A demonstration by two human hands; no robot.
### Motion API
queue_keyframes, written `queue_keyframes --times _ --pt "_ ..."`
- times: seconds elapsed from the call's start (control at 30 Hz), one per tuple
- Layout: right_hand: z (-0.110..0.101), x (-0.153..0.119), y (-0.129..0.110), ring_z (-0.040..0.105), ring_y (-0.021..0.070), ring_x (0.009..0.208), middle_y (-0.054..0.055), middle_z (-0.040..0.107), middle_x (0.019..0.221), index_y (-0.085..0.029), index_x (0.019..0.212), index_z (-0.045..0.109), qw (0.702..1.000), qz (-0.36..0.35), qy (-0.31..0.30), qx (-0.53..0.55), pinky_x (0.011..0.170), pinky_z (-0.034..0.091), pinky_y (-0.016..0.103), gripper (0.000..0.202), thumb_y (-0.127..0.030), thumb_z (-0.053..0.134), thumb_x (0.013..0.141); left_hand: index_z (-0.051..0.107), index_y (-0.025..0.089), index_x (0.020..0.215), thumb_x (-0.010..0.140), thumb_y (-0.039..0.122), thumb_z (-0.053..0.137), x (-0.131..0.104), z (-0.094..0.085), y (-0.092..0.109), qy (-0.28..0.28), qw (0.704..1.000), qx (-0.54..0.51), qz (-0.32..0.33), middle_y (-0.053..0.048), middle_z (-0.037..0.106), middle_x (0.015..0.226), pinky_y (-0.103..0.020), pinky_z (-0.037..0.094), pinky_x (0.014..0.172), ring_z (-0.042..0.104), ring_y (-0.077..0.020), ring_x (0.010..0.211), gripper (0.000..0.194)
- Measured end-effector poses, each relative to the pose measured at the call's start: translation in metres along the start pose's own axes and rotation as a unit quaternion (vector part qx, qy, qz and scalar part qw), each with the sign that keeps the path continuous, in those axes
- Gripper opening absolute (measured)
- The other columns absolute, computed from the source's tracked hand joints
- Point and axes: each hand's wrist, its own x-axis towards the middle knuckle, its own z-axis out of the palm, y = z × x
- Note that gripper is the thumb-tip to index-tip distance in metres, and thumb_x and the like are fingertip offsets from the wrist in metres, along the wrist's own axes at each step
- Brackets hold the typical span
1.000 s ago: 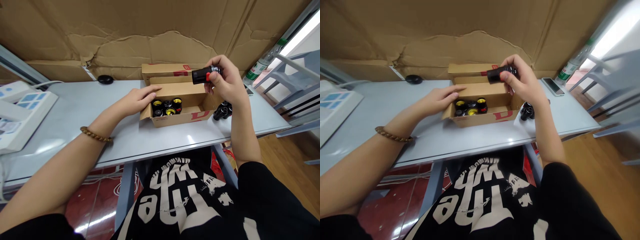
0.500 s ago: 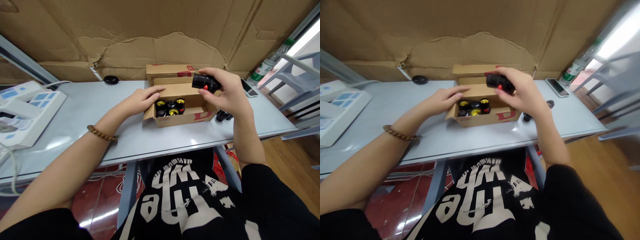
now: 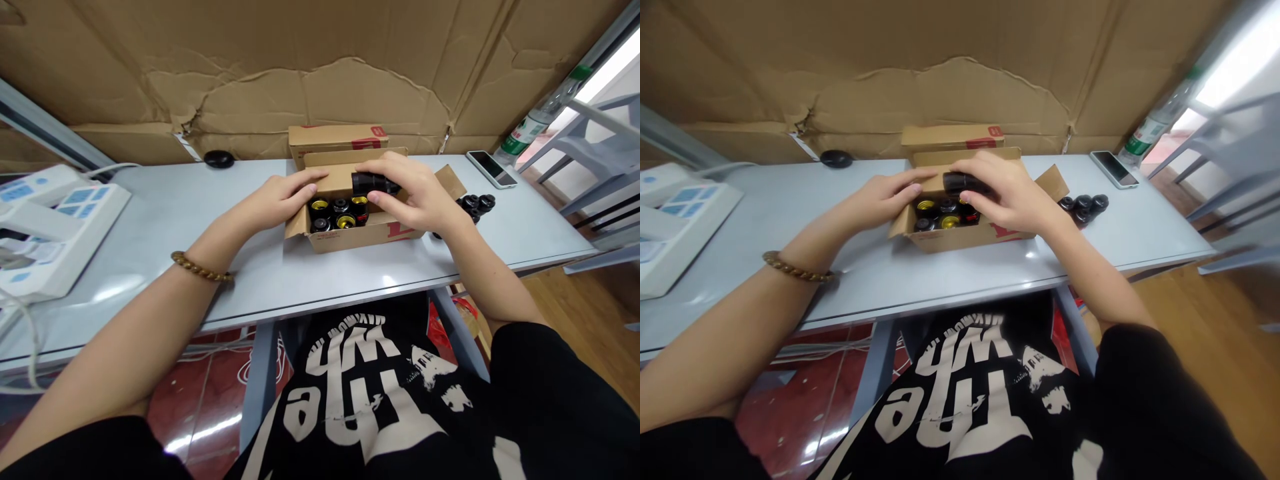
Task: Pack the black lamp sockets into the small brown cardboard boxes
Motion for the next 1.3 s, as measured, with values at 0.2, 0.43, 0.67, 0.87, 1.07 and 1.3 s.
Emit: queue_keyframes --times 0.2,0.43,0.67,0.87,1.07,1.3 --pt "0.005 0.000 -0.001 0.071 0.0401 0.139 0.017 0.073 0.155 -0.026 0.162 0.059 0.998 0.060 -0.024 0.011 0.123 0.057 0.062 0.057 -0.056 0.061 0.114 0.060 0.026 0.178 0.116 0.062 0.036 -0.001 0.000 0.000 0.003 1.000 -0.005 0.002 -0.011 0.074 0.166 -0.057 0.051 0.130 0.072 -0.0402 0.142 0.076" --pt "0.009 0.000 0.001 0.073 0.0388 0.131 0.015 0.077 0.143 -0.024 0.158 0.061 0.999 0.050 -0.016 -0.003 0.119 0.059 0.062 0.049 -0.039 0.062 0.111 0.057 0.027 0.180 0.115 0.062 0.034 -0.001 -0.001 0.002 -0.006 1.000 0.001 -0.006 -0.009 0.074 0.166 -0.054 0.051 0.129 0.071 -0.0398 0.142 0.078" --pt "0.011 0.002 0.001 0.072 0.0399 0.135 0.018 0.075 0.151 -0.024 0.158 0.061 0.997 0.072 -0.016 0.010 0.121 0.058 0.064 0.053 -0.055 0.058 0.116 0.056 0.026 0.181 0.116 0.061 0.034 -0.001 -0.002 0.004 -0.009 1.000 0.003 0.000 -0.010 0.074 0.166 -0.056 0.049 0.131 0.070 -0.0404 0.145 0.077" --pt "0.008 0.002 0.000 0.075 0.0360 0.124 0.015 0.079 0.138 -0.024 0.152 0.065 0.998 0.051 -0.026 0.026 0.117 0.060 0.060 0.047 -0.054 0.051 0.119 0.060 0.026 0.178 0.115 0.061 0.035 -0.001 -0.001 0.002 -0.002 1.000 0.003 -0.012 -0.008 0.077 0.162 -0.054 0.051 0.129 0.072 -0.0395 0.140 0.076" --pt "0.011 0.003 0.002 0.070 0.0389 0.136 0.018 0.074 0.151 -0.024 0.157 0.059 0.997 0.071 -0.021 0.007 0.123 0.056 0.063 0.052 -0.055 0.056 0.115 0.058 0.025 0.179 0.115 0.063 0.034 -0.001 -0.001 0.003 -0.003 1.000 0.002 -0.008 -0.010 0.075 0.166 -0.054 0.051 0.129 0.073 -0.0393 0.140 0.079" --pt "0.011 0.001 0.002 0.075 0.0354 0.122 0.014 0.078 0.136 -0.023 0.152 0.062 0.999 0.036 -0.015 -0.005 0.115 0.060 0.060 0.045 -0.042 0.059 0.111 0.058 0.028 0.180 0.114 0.063 0.034 -0.002 -0.002 0.005 -0.009 1.000 0.006 -0.019 -0.008 0.076 0.164 -0.052 0.051 0.128 0.071 -0.0396 0.140 0.078"
